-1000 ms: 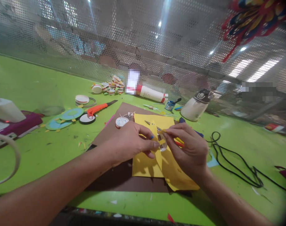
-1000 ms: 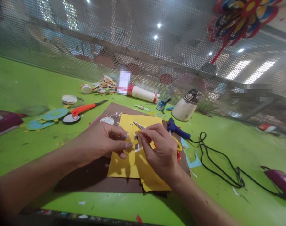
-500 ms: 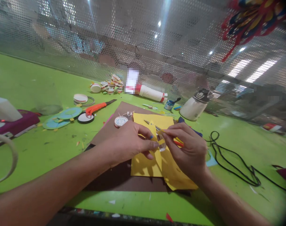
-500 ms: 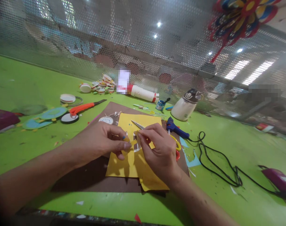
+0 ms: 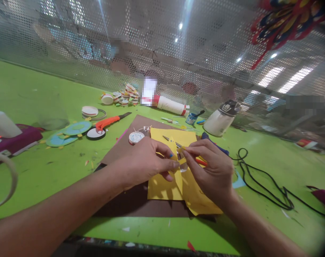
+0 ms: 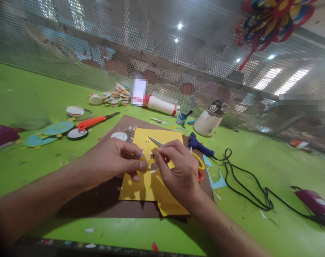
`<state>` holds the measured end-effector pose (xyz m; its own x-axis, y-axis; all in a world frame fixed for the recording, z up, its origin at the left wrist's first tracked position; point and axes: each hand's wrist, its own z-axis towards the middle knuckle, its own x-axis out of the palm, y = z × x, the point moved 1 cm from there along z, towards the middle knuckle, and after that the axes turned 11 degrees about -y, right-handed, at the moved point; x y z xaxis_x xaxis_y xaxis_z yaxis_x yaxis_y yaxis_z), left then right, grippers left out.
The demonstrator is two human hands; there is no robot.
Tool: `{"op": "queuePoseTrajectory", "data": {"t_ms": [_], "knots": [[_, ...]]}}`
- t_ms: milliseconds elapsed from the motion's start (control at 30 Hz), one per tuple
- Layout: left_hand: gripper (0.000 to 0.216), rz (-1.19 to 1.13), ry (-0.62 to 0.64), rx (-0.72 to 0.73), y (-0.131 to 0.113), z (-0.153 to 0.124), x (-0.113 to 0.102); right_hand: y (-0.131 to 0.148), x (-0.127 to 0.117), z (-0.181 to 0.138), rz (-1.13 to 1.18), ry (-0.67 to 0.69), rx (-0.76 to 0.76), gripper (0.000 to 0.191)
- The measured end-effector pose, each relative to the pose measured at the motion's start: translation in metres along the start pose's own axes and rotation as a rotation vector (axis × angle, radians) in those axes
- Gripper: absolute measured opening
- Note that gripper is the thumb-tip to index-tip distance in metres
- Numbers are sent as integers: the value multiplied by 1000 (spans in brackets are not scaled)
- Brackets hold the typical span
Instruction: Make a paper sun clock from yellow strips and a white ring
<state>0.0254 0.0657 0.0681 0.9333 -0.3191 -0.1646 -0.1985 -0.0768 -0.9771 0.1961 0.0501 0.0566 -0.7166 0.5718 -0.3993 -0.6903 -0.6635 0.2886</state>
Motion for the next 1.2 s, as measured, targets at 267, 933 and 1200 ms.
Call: {"op": "queuePoseTrajectory", "data": {"t_ms": [267,933,1200], "knots": [[22,19,-8,-5,1,0,0,-1,0,-2,-5,4,-16,7],[26,48,-15,-24,0,1,1,0,0,-6,-46,-1,-23,10],[24,41,-28,-22,1,0,0,0,1,-5,-49,-1,0,9]]}}
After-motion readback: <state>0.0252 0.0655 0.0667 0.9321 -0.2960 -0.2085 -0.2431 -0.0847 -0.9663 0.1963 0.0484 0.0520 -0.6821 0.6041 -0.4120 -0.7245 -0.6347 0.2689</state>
